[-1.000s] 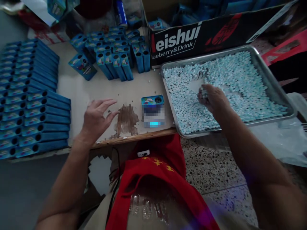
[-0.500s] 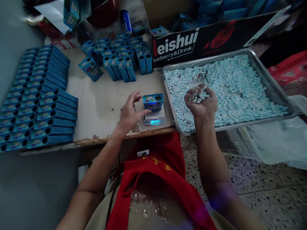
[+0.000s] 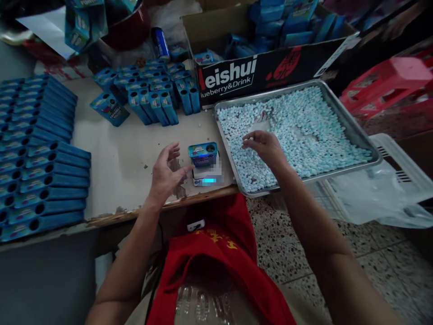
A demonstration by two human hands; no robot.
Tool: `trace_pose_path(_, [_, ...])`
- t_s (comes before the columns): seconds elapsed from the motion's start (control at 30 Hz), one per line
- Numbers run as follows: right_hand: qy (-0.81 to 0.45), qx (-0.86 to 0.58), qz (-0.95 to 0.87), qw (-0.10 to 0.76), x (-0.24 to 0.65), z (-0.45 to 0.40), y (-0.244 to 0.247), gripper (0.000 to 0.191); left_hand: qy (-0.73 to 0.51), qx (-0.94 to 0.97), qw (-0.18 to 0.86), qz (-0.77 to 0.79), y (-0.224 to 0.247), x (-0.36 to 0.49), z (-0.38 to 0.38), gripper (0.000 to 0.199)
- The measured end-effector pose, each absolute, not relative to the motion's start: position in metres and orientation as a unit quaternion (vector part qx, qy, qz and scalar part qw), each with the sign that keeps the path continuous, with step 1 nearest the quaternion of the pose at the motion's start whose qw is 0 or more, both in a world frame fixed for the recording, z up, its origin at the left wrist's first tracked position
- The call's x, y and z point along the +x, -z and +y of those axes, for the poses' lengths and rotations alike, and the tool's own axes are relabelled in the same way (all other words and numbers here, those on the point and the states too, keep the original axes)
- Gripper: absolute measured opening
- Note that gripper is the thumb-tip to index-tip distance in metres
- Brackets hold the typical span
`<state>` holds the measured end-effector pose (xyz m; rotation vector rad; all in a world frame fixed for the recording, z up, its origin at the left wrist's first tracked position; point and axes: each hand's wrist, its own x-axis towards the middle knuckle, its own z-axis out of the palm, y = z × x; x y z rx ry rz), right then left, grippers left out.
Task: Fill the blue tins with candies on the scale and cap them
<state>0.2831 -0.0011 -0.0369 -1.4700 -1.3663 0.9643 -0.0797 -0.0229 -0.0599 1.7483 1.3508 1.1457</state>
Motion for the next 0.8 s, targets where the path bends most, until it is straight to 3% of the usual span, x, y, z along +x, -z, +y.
trace_pose_path(0.2, [-0.462, -0.585, -0.509, 0.43, 0.269, 0.004, 0.016, 0.038, -0.419, 0.696, 0.263, 0.521, 0.045, -0.086, -0.025, 0.068])
trace_pose_path(0.33, [-0.436, -0.55, -0.594, 0.393, 0.246, 0.001, -0.015, 0.023, -0.385, 0.726, 0.253, 0.511, 0.034, -0.089, -0.03, 0.058])
trace_pose_path(0.5, [-0.32, -0.528, -0.736, 0.277, 0.216, 0.0, -0.054, 0.01, -0.376, 0.737, 0.264, 0.496, 0.028, -0.088, -0.033, 0.056])
trace_pose_path(0.63, [-0.316, -0.508, -0.775, 0.205, 0.207, 0.006, -0.059, 0.017, -0.383, 0.743, 0.26, 0.483, 0.024, -0.085, -0.028, 0.064])
trace_pose_path(0.8, [-0.299, -0.553, -0.722, 0.289, 0.242, 0.026, -0.035, 0.024, -0.37, 0.773, 0.261, 0.444, 0.019, -0.074, -0.018, 0.076])
